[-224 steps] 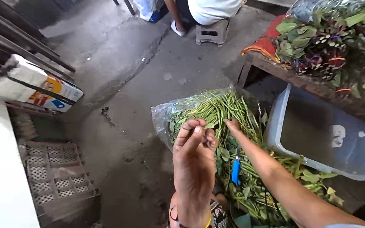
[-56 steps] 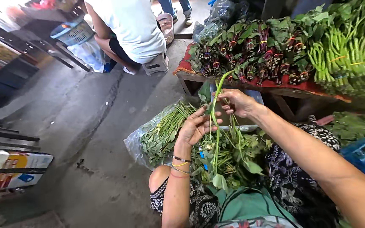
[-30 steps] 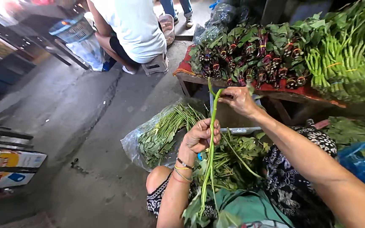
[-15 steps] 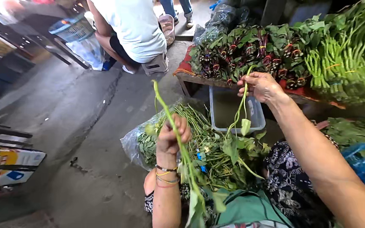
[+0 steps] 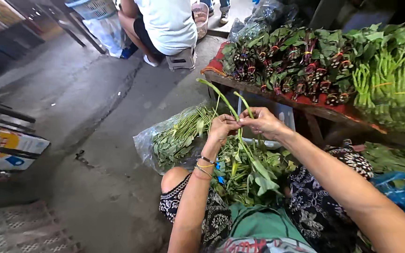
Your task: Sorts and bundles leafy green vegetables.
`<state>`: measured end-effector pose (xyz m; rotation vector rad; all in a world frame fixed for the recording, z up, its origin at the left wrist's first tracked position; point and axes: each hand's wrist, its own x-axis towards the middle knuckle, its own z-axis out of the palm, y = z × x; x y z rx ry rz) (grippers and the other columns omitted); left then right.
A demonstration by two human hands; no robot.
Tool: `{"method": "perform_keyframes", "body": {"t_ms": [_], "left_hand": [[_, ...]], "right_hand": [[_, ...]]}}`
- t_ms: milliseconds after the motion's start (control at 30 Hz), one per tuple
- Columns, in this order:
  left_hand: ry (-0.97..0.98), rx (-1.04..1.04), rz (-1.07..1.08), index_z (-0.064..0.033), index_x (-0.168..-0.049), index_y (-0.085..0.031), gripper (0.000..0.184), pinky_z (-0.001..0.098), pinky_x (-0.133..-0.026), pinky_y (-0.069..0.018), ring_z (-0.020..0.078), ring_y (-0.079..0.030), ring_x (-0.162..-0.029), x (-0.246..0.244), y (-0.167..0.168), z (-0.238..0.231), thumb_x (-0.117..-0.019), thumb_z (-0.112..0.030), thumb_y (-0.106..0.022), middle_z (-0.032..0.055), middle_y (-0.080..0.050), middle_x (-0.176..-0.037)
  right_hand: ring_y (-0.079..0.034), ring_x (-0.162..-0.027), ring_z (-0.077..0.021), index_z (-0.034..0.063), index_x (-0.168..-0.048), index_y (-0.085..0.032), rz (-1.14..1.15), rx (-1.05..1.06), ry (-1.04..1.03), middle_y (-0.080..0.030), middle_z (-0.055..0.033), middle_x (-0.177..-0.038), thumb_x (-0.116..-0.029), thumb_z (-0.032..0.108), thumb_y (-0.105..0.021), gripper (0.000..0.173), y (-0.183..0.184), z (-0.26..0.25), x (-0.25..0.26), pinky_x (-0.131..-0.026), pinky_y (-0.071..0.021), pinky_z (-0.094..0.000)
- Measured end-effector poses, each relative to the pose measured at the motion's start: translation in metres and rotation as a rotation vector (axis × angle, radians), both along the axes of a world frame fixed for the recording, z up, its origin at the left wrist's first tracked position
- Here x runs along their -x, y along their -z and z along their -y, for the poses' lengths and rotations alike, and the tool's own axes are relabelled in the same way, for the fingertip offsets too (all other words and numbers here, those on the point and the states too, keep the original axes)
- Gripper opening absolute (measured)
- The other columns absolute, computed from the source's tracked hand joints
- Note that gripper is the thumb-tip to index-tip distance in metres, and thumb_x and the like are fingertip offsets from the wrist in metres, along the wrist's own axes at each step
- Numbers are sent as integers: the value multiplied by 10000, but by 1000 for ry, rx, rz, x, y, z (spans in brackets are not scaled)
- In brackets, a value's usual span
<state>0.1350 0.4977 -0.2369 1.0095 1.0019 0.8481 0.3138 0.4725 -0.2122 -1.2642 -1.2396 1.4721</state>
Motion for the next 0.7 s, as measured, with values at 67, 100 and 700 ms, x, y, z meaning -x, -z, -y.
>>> {"method": "perform_keyframes", "body": {"t_ms": [67,100,700], "left_hand": [[33,-49,-67,-49,-1064,-537,345,234,-557,-534,86,-608,-585,2,1,-2,-833,91,-751,26,-654,-765],[55,-62,-75,-44,-1077,-529,364,242,-578,-541,91,-610,-600,3,2,-3,-826,95,-752,27,-646,-770],[115,-30,-58,-65,-988,-577,265,240,-585,-562,93,-643,-613,10,-11,2,-853,113,-720,14,-665,-742]], "right_hand": [[-353,-425,-5,28,-979,-685,-25,48,45,-623,-8,-725,-931,-16,-695,66,-1,-1,0,-390,-317,-159],[-353,-422,-1,19,-974,-696,-53,83,57,-627,-9,-719,-941,-19,-680,53,-1,-2,-2,-388,-321,-155],[-685,-788,-316,-39,-965,-689,863,-817,-209,-665,-171,-919,-910,-20,-673,60,12,-4,-8,-707,-584,-493]]}}
